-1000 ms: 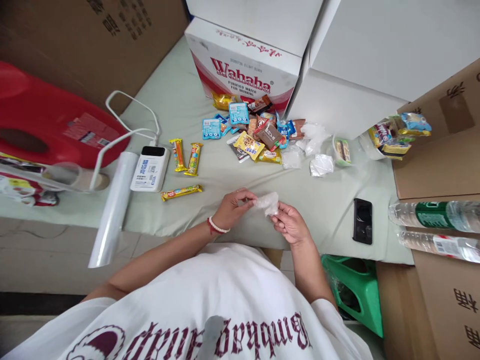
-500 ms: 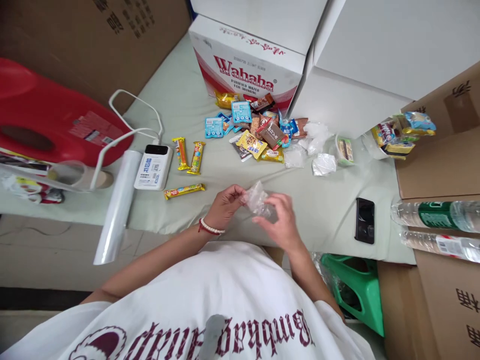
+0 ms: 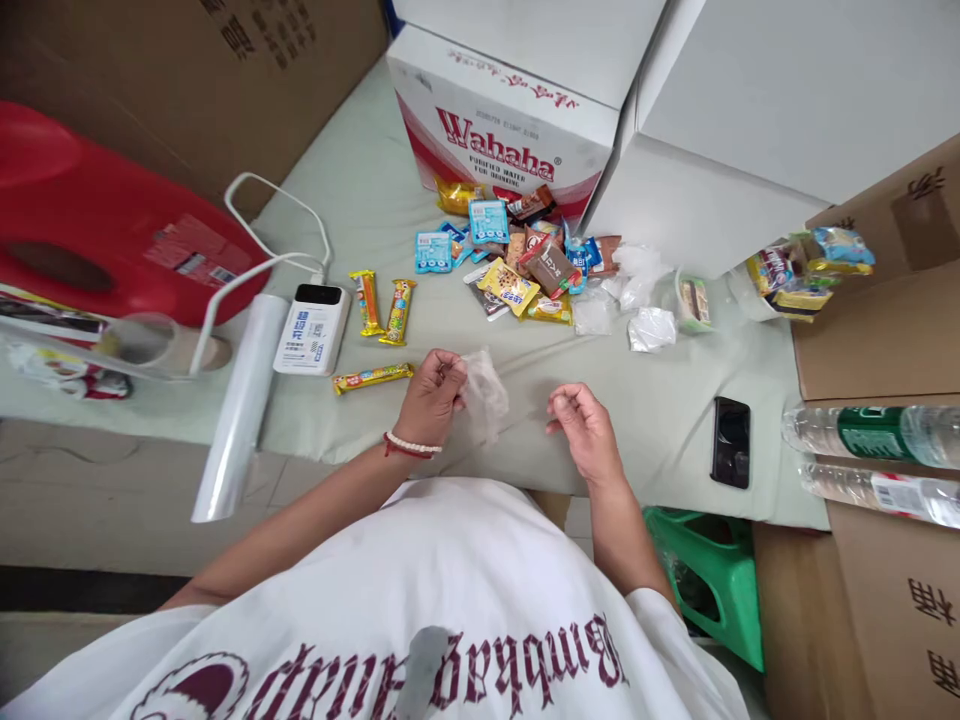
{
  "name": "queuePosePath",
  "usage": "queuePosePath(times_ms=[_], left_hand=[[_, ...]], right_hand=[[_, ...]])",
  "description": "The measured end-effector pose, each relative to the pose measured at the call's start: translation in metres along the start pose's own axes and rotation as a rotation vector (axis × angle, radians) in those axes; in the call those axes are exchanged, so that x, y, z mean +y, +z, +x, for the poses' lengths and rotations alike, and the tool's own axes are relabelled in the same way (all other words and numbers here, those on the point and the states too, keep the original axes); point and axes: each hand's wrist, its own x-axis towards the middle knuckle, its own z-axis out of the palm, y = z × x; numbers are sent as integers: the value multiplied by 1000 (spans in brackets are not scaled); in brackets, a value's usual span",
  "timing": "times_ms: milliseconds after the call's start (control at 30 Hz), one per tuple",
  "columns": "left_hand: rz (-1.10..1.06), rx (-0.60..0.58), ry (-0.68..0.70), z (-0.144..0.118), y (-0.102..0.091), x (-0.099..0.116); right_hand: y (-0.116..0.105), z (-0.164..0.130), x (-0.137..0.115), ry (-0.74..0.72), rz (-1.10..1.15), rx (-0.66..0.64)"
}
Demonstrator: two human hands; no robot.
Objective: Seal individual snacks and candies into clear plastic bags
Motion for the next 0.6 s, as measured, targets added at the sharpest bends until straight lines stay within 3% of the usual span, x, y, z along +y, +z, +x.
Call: queuePosePath(times_ms=[167,333,433,500,600], left_hand=[[-24,-86,-23,0,4,8],[-101,-166,-156,5,-12,20],[-139,-189,-201,5,-18,22],[-163,-217,-228,3,-16,19],[-106,-207,-193,0,-11,14]], right_hand=[[29,3,13,49,-62,-156],[13,16,16,75,-34,11],[10,19,16,39,-55,47],[19,19,19,27,-45,-15],[40,20,24,126,62,-148]])
